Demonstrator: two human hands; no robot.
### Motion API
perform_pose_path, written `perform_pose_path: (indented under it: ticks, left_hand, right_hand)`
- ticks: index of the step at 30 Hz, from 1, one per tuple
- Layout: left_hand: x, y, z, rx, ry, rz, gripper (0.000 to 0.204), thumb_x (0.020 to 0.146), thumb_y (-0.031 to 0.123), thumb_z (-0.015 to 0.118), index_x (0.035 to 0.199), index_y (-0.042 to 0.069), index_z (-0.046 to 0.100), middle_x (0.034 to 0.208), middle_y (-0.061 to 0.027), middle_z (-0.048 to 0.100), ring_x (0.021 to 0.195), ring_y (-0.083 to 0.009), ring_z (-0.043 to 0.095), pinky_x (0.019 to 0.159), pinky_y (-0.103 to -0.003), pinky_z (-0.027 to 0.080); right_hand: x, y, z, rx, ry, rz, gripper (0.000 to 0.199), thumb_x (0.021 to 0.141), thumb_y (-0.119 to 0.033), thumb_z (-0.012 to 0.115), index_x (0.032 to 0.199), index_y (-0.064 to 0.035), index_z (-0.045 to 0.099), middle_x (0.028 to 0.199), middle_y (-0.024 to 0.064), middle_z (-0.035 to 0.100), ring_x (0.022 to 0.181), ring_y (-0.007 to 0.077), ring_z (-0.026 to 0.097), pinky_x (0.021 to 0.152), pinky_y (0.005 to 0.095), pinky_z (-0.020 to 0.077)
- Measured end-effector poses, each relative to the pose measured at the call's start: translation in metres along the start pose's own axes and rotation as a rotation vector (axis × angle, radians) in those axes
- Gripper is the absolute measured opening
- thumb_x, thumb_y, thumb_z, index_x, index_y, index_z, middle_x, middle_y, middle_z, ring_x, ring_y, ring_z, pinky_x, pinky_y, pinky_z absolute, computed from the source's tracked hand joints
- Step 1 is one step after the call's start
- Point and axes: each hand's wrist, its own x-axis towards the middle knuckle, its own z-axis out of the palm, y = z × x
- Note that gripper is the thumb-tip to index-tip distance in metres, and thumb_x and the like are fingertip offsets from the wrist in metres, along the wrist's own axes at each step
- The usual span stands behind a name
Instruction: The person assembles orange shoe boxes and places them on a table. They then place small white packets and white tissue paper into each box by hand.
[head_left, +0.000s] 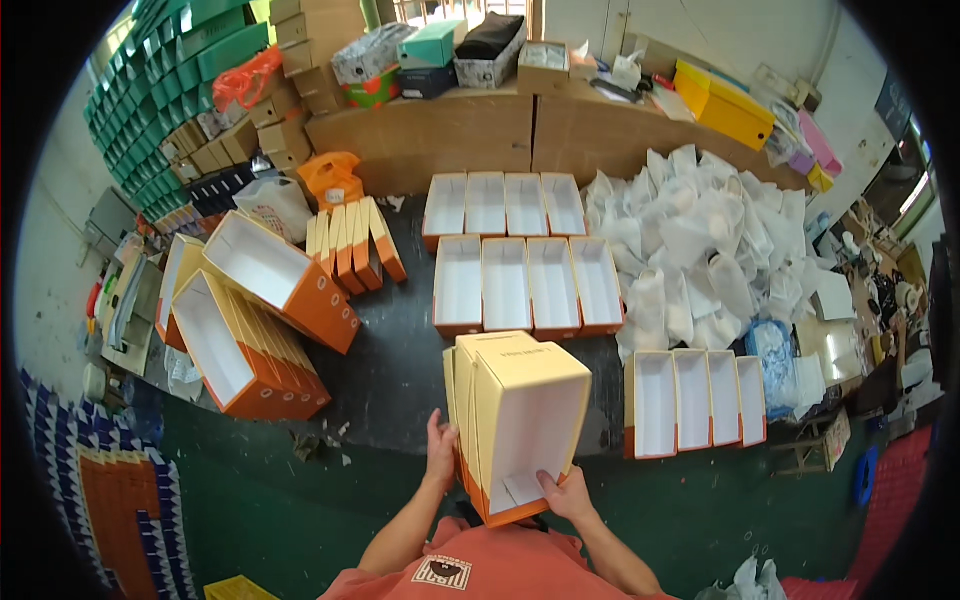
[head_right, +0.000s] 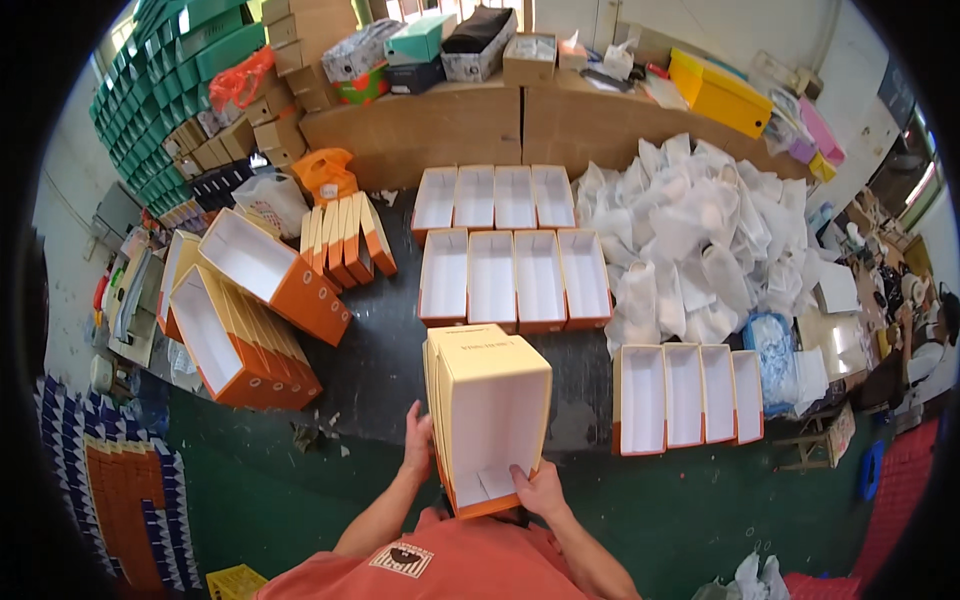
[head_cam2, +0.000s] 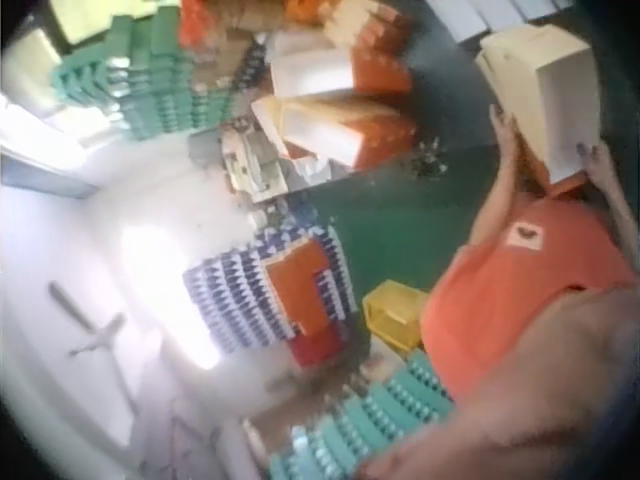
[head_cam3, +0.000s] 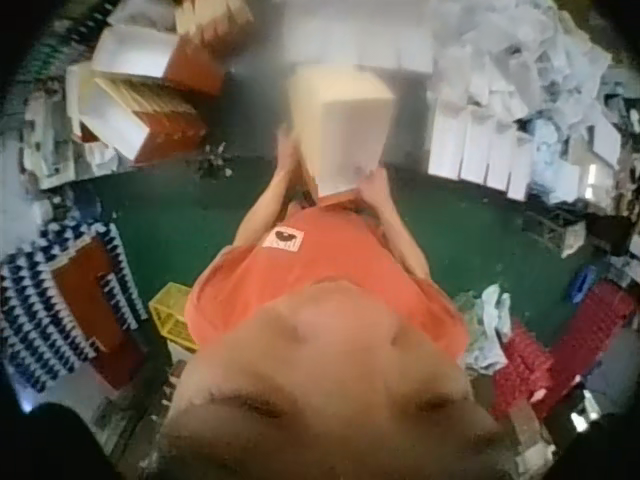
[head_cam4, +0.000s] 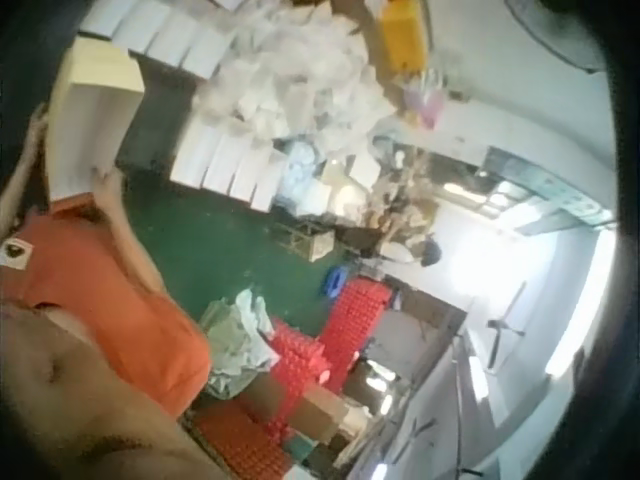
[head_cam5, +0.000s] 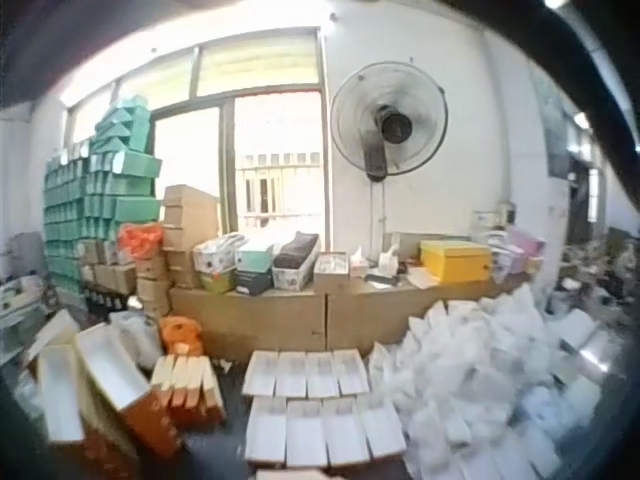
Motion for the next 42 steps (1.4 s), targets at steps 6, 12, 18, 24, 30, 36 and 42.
perform_pose_path:
  ticks: [6, 12, 18, 24, 30, 36, 42]
  left_hand:
    - [0.046, -0.049, -0.05, 1.083, 0.541, 0.218, 0.091, 0.081, 0.053, 0.074, 0.147, 0.002, 0.037, 0.143, -0.0232, 0.047, 0.13, -0.0389, 0.046, 0.106, -0.05, 0.037]
    - [-0.001, -0.047, 0.009, 0.952, -0.016, 0.124, 0.1, 0.085, 0.048, 0.069, 0.153, -0.005, 0.018, 0.144, -0.0356, 0.04, 0.132, -0.0475, 0.043, 0.11, -0.048, 0.037]
    - [0.025, -0.063, -0.006, 1.366, 0.037, 0.042, 0.055, 0.089, 0.02, 0.056, 0.14, 0.004, 0.044, 0.114, -0.0241, 0.066, 0.104, -0.0435, 0.064, 0.088, -0.055, 0.051]
    - [0.028, -0.068, -0.002, 1.211, 0.047, 0.199, 0.047, 0.093, 0.026, 0.059, 0.137, 0.011, 0.051, 0.107, -0.0217, 0.067, 0.102, -0.0419, 0.064, 0.088, -0.054, 0.051]
    - [0.024, -0.047, -0.028, 1.263, 0.095, 0.115, 0.049, 0.093, 0.026, 0.058, 0.14, 0.015, 0.05, 0.109, -0.0204, 0.068, 0.1, -0.0409, 0.065, 0.087, -0.053, 0.051]
    - [0.038, -0.053, -0.017, 1.212, -0.041, 0.139, 0.052, 0.093, 0.029, 0.057, 0.142, 0.015, 0.049, 0.109, -0.0207, 0.067, 0.1, -0.0397, 0.065, 0.088, -0.052, 0.051]
    - [0.055, -0.044, -0.018, 0.911, -0.56, -0.007, 0.08, 0.091, 0.045, 0.064, 0.153, 0.008, 0.031, 0.127, -0.0215, 0.063, 0.109, -0.0378, 0.065, 0.095, -0.045, 0.05]
  right_hand:
    - [-0.026, 0.004, -0.024, 0.112, 0.35, -0.079, 0.022, 0.089, -0.001, 0.058, 0.11, 0.0067, 0.06, 0.103, 0.0115, 0.068, 0.095, 0.017, 0.063, 0.084, 0.0306, 0.0493]
    - [0.021, 0.029, -0.058, 0.417, -0.139, 0.539, 0.051, 0.08, 0.002, 0.064, 0.131, 0.0009, 0.056, 0.114, 0.012, 0.066, 0.103, 0.022, 0.062, 0.094, 0.0335, 0.047]
    - [0.021, 0.019, -0.101, -0.367, 0.57, -0.237, 0.032, 0.089, 0.001, 0.06, 0.121, -0.0005, 0.059, 0.095, 0.0154, 0.067, 0.086, 0.0227, 0.066, 0.071, 0.0361, 0.0506]
    - [0.055, 0.117, -0.065, -0.288, 0.527, 0.148, 0.026, 0.096, -0.025, 0.059, 0.11, -0.0043, 0.052, 0.09, 0.0292, 0.066, 0.088, 0.0498, 0.063, 0.072, 0.0524, 0.0497]
    - [0.027, 0.079, -0.099, -0.366, 0.726, -0.035, 0.021, 0.097, -0.019, 0.056, 0.107, -0.0004, 0.061, 0.086, 0.0243, 0.068, 0.081, 0.0425, 0.066, 0.07, 0.0488, 0.0501]
    - [0.031, 0.114, -0.098, -0.917, 0.407, 0.268, 0.031, 0.095, -0.02, 0.059, 0.12, -0.0027, 0.057, 0.091, 0.0237, 0.066, 0.085, 0.0453, 0.065, 0.075, 0.056, 0.0497]
    - [0.072, 0.084, -0.078, -1.03, 0.706, 0.05, 0.053, 0.088, -0.012, 0.067, 0.137, -0.0019, 0.049, 0.12, 0.0193, 0.052, 0.111, 0.0379, 0.052, 0.092, 0.0483, 0.0466]
